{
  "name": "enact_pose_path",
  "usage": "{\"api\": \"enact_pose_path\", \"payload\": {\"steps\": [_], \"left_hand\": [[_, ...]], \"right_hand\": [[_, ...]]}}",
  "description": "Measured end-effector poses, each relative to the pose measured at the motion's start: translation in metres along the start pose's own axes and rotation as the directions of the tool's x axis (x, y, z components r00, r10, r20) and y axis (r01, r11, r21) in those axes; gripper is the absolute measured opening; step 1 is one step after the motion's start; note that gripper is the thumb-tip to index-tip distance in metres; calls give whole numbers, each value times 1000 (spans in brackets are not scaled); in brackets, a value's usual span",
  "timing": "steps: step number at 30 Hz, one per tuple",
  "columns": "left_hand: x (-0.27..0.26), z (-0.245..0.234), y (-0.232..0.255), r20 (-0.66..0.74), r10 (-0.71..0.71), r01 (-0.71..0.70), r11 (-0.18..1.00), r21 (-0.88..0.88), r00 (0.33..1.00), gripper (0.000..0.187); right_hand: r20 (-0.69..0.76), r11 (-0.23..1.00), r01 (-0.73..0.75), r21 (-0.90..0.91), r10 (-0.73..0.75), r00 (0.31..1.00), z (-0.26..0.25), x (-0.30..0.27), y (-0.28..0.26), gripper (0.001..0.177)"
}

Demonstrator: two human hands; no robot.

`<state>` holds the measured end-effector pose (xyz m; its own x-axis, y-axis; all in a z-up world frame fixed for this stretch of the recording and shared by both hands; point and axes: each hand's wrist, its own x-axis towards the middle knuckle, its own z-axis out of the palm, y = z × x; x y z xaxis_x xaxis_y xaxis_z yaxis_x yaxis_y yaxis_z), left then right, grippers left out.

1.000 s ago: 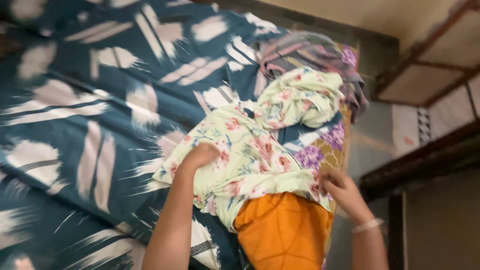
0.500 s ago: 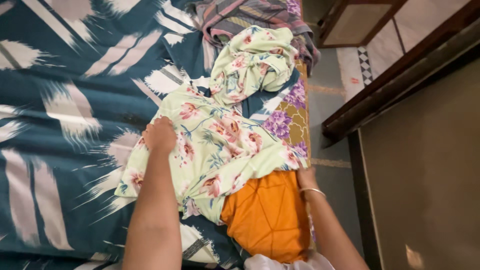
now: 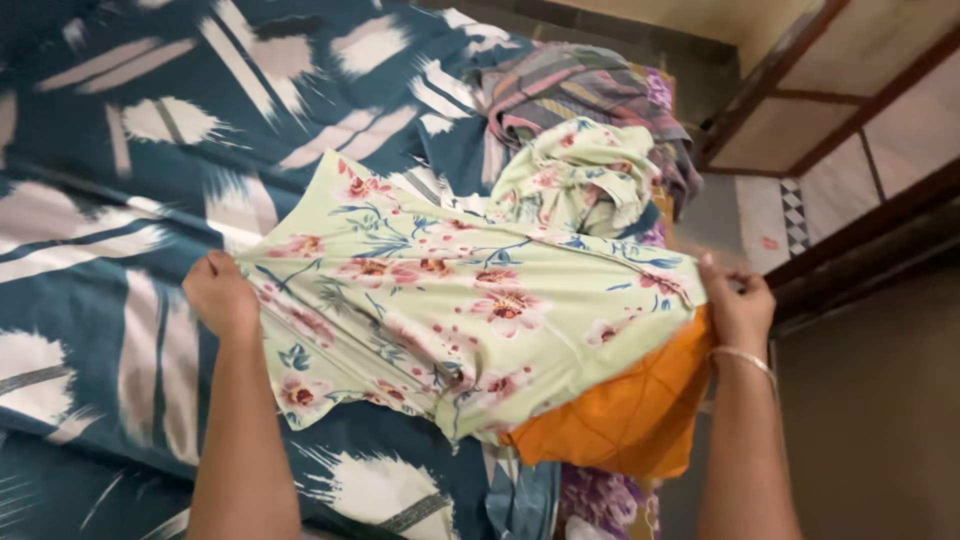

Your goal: The person inserts a pillow into a floral pillowcase on a bed, then smooths and adjusts the case. They place the finished pillow on the bed and briefly handle other folded linens.

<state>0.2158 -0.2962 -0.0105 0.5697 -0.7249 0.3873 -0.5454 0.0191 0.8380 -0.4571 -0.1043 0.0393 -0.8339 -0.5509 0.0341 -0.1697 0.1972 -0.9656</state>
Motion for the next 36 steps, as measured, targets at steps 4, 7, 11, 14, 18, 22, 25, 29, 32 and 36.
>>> {"api": "enact_pose_path", "payload": {"steps": [4,7,11,14,18,22,25,29,32,36], "left_hand": [[-2,-25,10,159,-130,60,922,382,979,38],[-15,2,-5,403,-207,-68,819,570,892,45],[-50,60,20,447,-162,-195,735,650,880,38],[-85,100,72,458,265,-484,738,470,849,54],[-128,168,120,780,319,-579,813,67,538,52],[-179,248,138,909,328,-482,859,-173,256,51],[-217,291,157,949,238,-60,971,-230,206,59],[-247,311,186,989,129,338,930,-146,72,63],[-255,302,203,982,83,91,991,-100,172,70],[-261,316,217,913,203,-410,911,-44,353,37]], "right_hand": [[85,938,148,-314,-128,988,57,49,44,59],[348,802,365,-473,-211,914,111,28,93,41],[510,433,530,-730,-171,843,117,-39,101,55],[478,775,407,-483,-156,865,128,-62,102,60],[331,884,357,-301,-254,909,162,-48,113,50],[252,951,-149,271,80,964,216,-24,104,35],[339,785,-344,514,183,923,243,-10,87,23],[483,787,-494,370,291,826,228,11,83,19],[479,975,-95,198,-11,878,204,23,91,28],[445,955,297,-3,-265,856,167,1,87,38]]}}
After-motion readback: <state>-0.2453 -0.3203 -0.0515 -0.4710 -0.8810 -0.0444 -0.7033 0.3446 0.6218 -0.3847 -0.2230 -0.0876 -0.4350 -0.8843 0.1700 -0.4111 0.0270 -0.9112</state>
